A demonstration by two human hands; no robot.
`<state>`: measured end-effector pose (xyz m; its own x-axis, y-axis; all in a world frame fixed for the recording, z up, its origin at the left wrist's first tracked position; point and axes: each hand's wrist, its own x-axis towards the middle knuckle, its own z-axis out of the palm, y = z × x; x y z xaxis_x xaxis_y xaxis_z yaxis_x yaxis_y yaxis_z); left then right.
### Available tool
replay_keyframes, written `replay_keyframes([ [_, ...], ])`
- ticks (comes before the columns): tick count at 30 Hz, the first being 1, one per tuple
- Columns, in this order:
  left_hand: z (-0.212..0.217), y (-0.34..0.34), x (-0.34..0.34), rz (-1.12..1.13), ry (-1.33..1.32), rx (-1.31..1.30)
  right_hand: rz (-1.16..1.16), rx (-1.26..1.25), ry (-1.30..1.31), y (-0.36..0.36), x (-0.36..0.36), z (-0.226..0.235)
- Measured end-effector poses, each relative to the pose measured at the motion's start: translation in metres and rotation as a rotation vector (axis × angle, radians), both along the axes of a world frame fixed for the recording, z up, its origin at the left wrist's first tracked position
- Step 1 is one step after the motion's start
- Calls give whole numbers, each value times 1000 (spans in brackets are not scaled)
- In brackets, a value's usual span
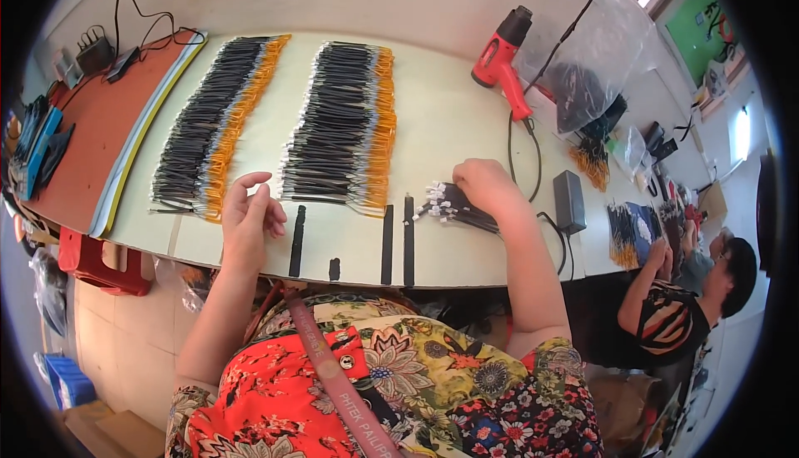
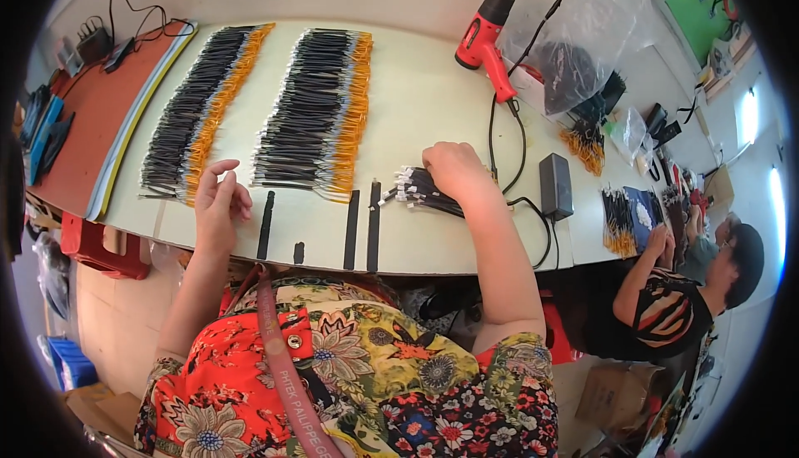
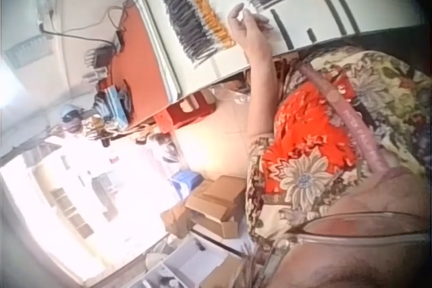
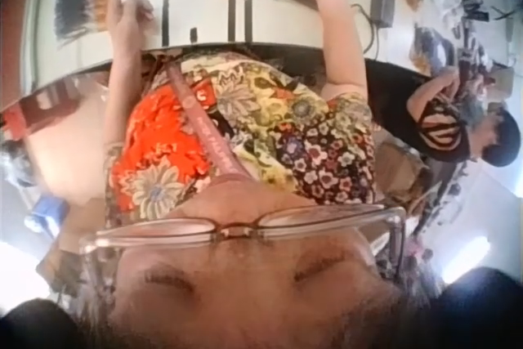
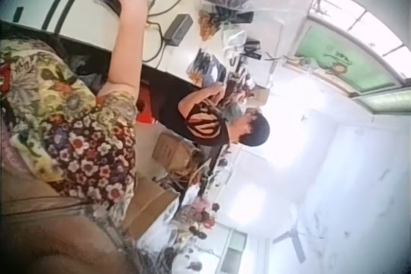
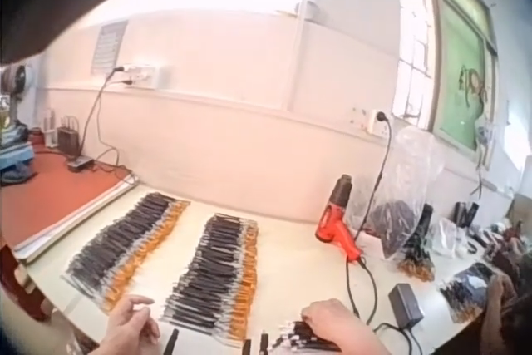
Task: The person organizes and assembles small electrical cables with connectors at a workbench by hand.
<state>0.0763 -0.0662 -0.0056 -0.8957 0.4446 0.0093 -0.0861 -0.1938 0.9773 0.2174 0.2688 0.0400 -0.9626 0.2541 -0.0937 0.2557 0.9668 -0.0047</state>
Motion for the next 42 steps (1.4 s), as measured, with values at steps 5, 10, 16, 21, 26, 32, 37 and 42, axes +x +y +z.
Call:
replay_keyframes([
  [5,1,-1,2,12,11,-16,-14,-110,70,6,5,-4],
  [10,1,-2,3,3,18,12,56,-162,255,9,9,-6],
  [16,7,-2,6,-31,42,16,219,-105,196,17,10,-8],
  [21,7,-1,8,-36,42,17,-51,-214,303,10,9,4],
  [26,8,0,10,-51,45,17,272,105,844,9,11,32],
  [32,24,16,23,-238,38,7,474,-170,780,-87,-6,46],
  [37,27,20,25,-323,58,34,512,-356,742,-135,-26,18],
  [42,17,9,20,-229,79,8,526,-410,708,-150,-36,16],
])
